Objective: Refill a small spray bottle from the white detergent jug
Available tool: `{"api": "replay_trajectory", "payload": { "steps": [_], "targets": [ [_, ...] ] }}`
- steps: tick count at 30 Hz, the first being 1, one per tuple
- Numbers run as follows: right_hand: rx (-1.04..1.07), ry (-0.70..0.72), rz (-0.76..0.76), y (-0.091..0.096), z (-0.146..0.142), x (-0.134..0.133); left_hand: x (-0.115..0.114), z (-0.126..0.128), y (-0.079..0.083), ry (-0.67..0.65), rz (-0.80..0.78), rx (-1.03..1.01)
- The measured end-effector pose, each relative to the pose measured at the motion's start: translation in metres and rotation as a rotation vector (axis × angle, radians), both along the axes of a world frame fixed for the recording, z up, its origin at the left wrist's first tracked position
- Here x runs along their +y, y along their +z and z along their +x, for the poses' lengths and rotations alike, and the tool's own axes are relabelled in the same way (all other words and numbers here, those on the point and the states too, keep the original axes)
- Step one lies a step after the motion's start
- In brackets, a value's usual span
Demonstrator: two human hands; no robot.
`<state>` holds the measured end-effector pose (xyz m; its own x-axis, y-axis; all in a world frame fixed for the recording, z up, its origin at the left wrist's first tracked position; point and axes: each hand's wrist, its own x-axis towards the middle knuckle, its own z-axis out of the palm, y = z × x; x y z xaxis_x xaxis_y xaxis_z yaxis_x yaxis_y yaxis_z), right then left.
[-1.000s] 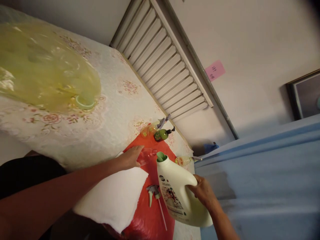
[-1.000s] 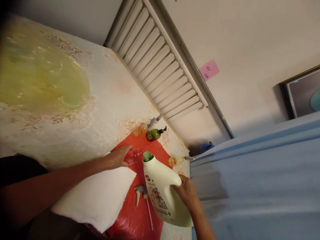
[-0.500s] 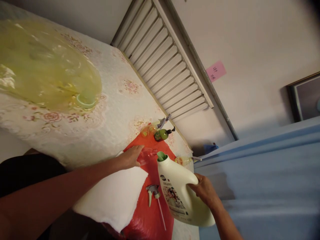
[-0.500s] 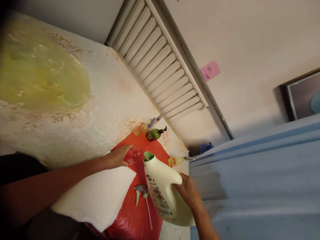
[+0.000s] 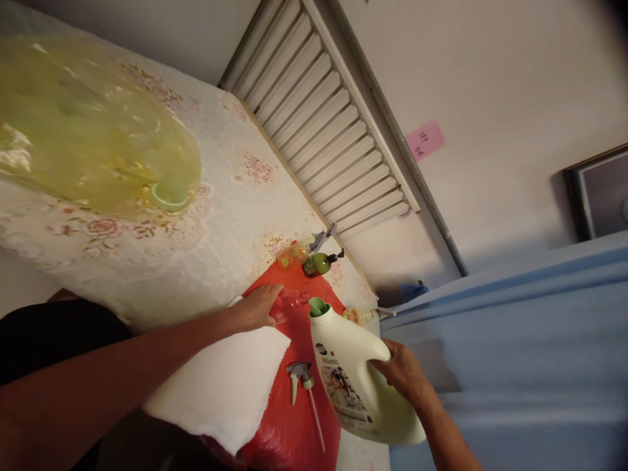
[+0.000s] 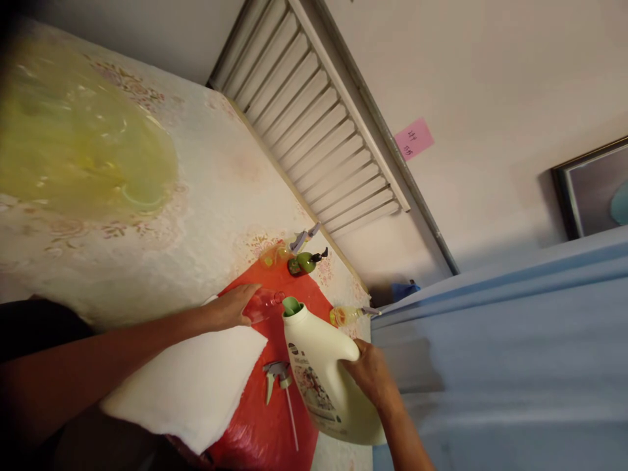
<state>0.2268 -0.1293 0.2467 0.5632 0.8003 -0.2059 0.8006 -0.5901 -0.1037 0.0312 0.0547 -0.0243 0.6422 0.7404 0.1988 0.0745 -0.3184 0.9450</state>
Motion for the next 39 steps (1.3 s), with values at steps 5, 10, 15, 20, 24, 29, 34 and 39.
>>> {"api": "replay_trajectory", "payload": {
  "steps": [5, 10, 15, 20, 24, 29, 34, 39],
  "targets": [
    [-0.017, -0.016, -0.014, 0.003, -0.005, 0.002, -0.001, -0.001, 0.000, -0.012, 0.007, -0.038],
    [-0.032, -0.030, -0.027, 0.006, -0.008, 0.004, 0.000, 0.000, -0.002, -0.006, 0.014, -0.018],
    [-0.036, -0.038, -0.048, 0.009, -0.011, 0.005, 0.002, 0.003, -0.005, 0.002, 0.011, -0.004],
    [-0.039, -0.044, -0.101, 0.011, -0.013, 0.008, 0.000, 0.001, -0.001, 0.004, 0.053, 0.031],
    [-0.062, -0.045, -0.132, 0.011, -0.012, 0.008, -0.001, -0.001, 0.004, -0.003, 0.058, 0.074],
    [-0.056, -0.029, -0.128, 0.010, -0.009, 0.006, -0.002, -0.003, 0.007, -0.010, 0.085, 0.093],
    [-0.064, -0.041, -0.142, 0.009, -0.007, 0.007, -0.002, -0.002, 0.006, -0.002, 0.092, 0.087],
    [-0.069, -0.031, -0.141, 0.010, -0.006, 0.008, -0.001, -0.002, 0.001, 0.008, 0.091, 0.069]
  ]
}}
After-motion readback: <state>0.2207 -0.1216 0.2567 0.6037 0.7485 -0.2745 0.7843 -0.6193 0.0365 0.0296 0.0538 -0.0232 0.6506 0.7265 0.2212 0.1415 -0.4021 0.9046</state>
